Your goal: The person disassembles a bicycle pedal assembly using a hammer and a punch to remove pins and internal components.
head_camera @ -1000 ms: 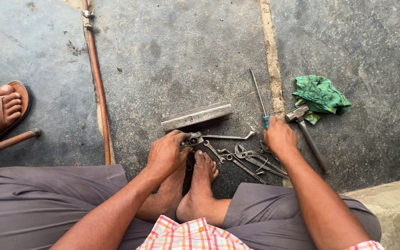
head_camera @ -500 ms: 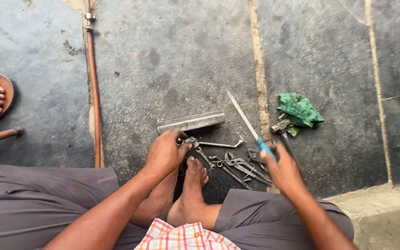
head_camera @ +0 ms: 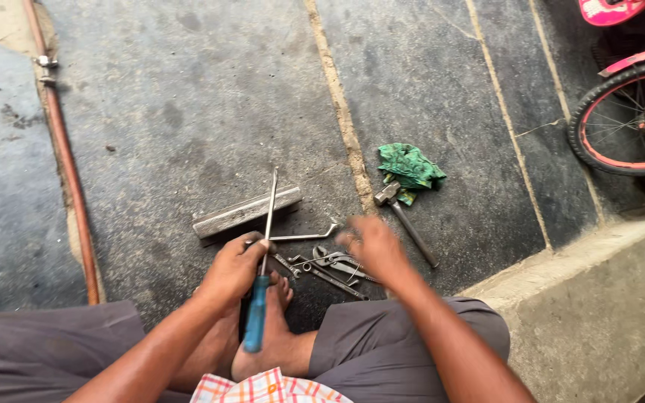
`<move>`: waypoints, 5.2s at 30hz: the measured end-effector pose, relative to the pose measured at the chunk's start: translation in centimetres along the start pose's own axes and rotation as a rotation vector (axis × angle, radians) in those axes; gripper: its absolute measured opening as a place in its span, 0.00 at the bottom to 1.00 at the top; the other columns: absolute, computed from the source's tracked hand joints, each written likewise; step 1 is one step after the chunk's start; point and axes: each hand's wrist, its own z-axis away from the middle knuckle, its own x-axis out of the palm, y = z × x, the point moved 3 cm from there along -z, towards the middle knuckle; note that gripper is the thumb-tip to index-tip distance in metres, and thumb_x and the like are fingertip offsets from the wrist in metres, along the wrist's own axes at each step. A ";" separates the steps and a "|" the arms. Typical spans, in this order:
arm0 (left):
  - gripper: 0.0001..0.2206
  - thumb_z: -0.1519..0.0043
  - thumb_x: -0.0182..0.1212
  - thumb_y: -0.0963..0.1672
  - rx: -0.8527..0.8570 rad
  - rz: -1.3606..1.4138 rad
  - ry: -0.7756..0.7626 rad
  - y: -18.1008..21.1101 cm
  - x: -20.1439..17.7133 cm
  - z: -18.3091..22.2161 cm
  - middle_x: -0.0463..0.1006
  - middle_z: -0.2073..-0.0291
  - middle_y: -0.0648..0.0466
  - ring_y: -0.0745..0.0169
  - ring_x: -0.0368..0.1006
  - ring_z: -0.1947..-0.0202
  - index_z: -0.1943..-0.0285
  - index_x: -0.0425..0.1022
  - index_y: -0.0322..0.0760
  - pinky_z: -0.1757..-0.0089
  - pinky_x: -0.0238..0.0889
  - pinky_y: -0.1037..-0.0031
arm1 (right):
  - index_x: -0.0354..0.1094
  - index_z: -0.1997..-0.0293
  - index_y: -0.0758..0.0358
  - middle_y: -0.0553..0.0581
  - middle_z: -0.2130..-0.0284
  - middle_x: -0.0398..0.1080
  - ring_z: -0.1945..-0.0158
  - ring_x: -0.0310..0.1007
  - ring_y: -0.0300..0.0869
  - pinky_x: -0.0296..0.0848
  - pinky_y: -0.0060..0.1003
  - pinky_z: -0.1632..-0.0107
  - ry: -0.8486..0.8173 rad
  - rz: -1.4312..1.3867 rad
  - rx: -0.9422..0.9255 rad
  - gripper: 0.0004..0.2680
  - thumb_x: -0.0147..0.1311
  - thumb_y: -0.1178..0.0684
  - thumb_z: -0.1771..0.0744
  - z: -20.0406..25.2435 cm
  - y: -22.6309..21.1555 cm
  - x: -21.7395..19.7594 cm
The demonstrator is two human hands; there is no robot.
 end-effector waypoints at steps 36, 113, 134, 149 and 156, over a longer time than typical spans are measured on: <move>0.16 0.34 0.50 0.54 0.370 -1.062 -0.060 2.9 4.8 6.1 0.77 0.58 0.28 0.13 0.66 0.50 0.48 0.78 0.47 0.49 0.56 0.34 | 0.65 0.50 0.65 0.56 0.62 0.74 0.62 0.76 0.40 0.78 0.35 0.59 0.229 -1.408 0.563 0.13 0.56 0.66 0.37 1.3 -0.7 2.7; 0.21 0.45 0.71 0.46 0.159 -0.741 0.096 2.0 -4.2 0.1 0.79 0.50 0.51 0.46 0.75 0.46 0.40 0.78 0.54 0.45 0.68 0.59 | 0.70 0.48 0.56 0.57 0.60 0.67 0.59 0.74 0.49 0.75 0.43 0.62 -0.457 0.738 -0.490 0.14 0.58 0.56 0.39 1.3 -21.7 -14.5; 0.46 0.55 0.81 0.50 -0.032 -0.928 0.104 4.4 -4.1 1.0 0.74 0.47 0.43 0.40 0.75 0.47 0.25 0.59 0.49 0.47 0.69 0.54 | 0.68 0.50 0.61 0.61 0.66 0.75 0.57 0.80 0.54 0.77 0.47 0.53 -0.716 0.721 -0.041 0.12 0.47 0.44 0.30 -0.1 -21.5 -12.4; 0.50 0.57 0.81 0.52 -0.021 -0.927 0.077 2.8 -4.0 0.6 0.77 0.50 0.44 0.44 0.77 0.49 0.24 0.56 0.48 0.48 0.70 0.55 | 0.70 0.60 0.74 0.63 0.69 0.71 0.61 0.76 0.56 0.75 0.51 0.61 -0.472 0.964 -0.912 0.09 0.50 0.55 0.33 0.6 -24.3 -12.8; 0.48 0.56 0.81 0.51 0.011 -0.895 0.107 2.8 -4.3 0.5 0.76 0.48 0.40 0.37 0.74 0.46 0.24 0.57 0.50 0.47 0.68 0.52 | 0.67 0.53 0.60 0.62 0.63 0.77 0.58 0.81 0.54 0.78 0.46 0.59 -0.670 0.832 -0.242 0.14 0.54 0.41 0.33 -4.4 -23.9 -13.5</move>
